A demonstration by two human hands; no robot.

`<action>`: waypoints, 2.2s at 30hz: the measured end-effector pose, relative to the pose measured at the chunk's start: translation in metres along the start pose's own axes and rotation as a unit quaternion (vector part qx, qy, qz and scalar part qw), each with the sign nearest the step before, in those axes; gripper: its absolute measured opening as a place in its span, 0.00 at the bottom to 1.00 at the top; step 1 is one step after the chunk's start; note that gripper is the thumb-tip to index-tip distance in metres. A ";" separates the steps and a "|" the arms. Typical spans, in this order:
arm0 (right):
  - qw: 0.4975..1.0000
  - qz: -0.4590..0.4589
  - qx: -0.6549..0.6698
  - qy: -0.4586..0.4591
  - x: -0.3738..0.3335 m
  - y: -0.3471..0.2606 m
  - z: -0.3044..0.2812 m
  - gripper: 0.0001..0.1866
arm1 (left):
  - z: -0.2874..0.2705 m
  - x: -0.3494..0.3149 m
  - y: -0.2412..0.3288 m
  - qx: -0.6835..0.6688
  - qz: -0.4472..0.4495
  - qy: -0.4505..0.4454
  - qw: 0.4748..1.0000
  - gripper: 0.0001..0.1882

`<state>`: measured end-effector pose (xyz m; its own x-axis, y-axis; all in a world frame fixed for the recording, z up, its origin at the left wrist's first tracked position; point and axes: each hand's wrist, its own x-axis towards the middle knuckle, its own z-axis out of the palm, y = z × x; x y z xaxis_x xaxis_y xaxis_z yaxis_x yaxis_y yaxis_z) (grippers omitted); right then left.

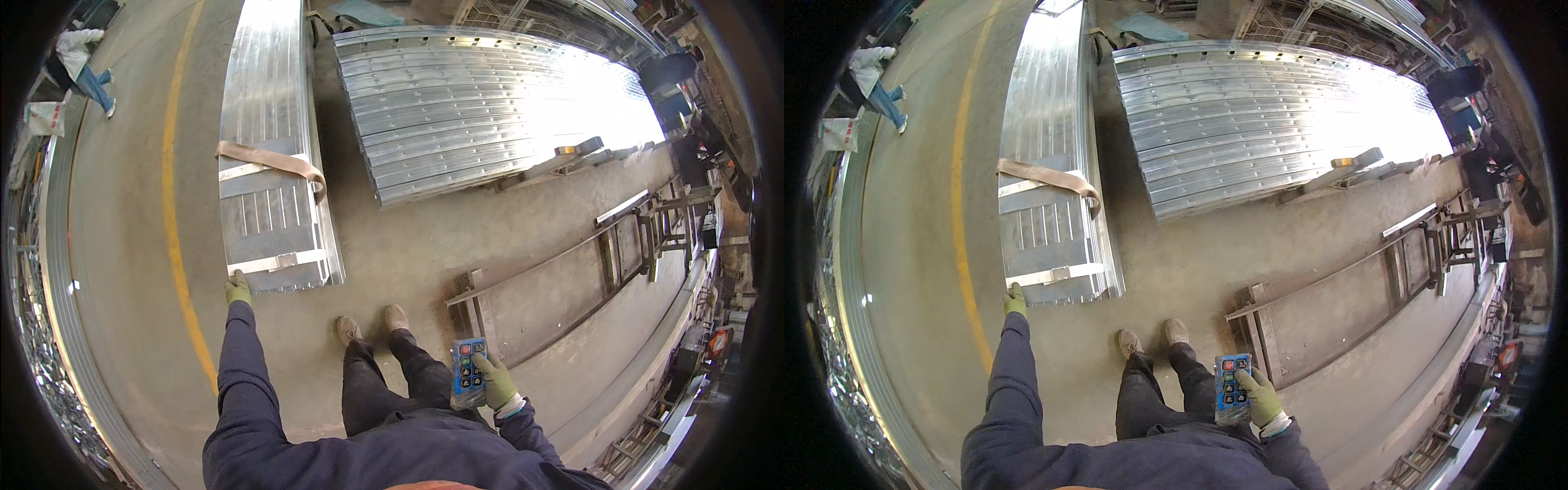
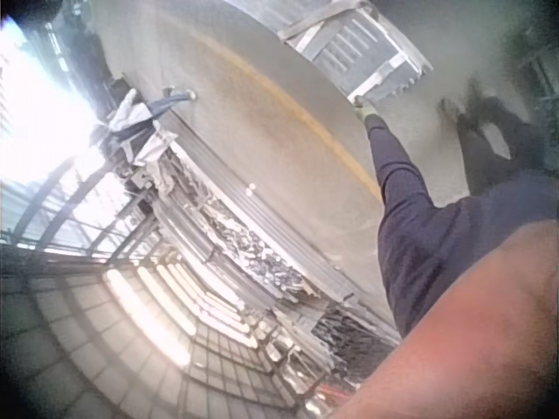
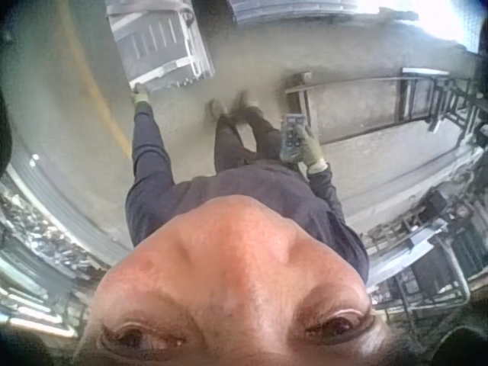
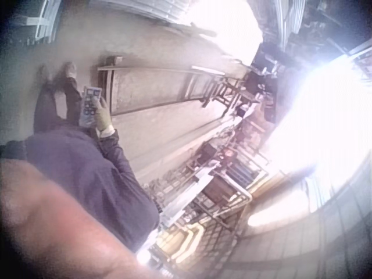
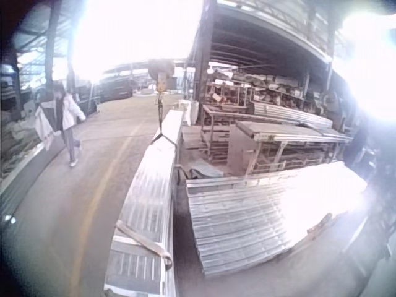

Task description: The person uses a remote control to operate an overhead crane, lifting and moving a bundle of metal profiles across the workshop floor. They guide the load to a stacking area and place it down, then detach the crane hook and walk to a workbench to handle a single metal profile.

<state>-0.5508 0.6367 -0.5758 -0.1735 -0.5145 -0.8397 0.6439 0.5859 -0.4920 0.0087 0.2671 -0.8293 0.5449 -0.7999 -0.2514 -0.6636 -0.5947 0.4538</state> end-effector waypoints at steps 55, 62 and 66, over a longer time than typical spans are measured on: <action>0.829 -0.037 -0.362 -0.424 0.030 0.031 0.438 0.23 | -0.158 -0.376 -0.411 -0.084 -0.353 -0.260 0.895 0.37; 0.826 -0.014 -0.360 -0.434 0.000 0.099 0.602 0.24 | -0.209 -0.252 -0.436 -0.371 -0.441 -0.189 0.795 0.26; 0.815 0.025 -0.330 -0.476 -0.019 0.117 0.670 0.28 | -0.306 -0.127 -0.471 -0.331 -0.340 -0.101 0.874 0.19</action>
<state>0.0272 0.2953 -0.4630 0.6993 -0.5484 -0.4585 0.0371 0.6684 -0.7429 0.4087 0.6738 -0.7492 0.5525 -0.3166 -0.7710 0.2583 -0.8144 0.5196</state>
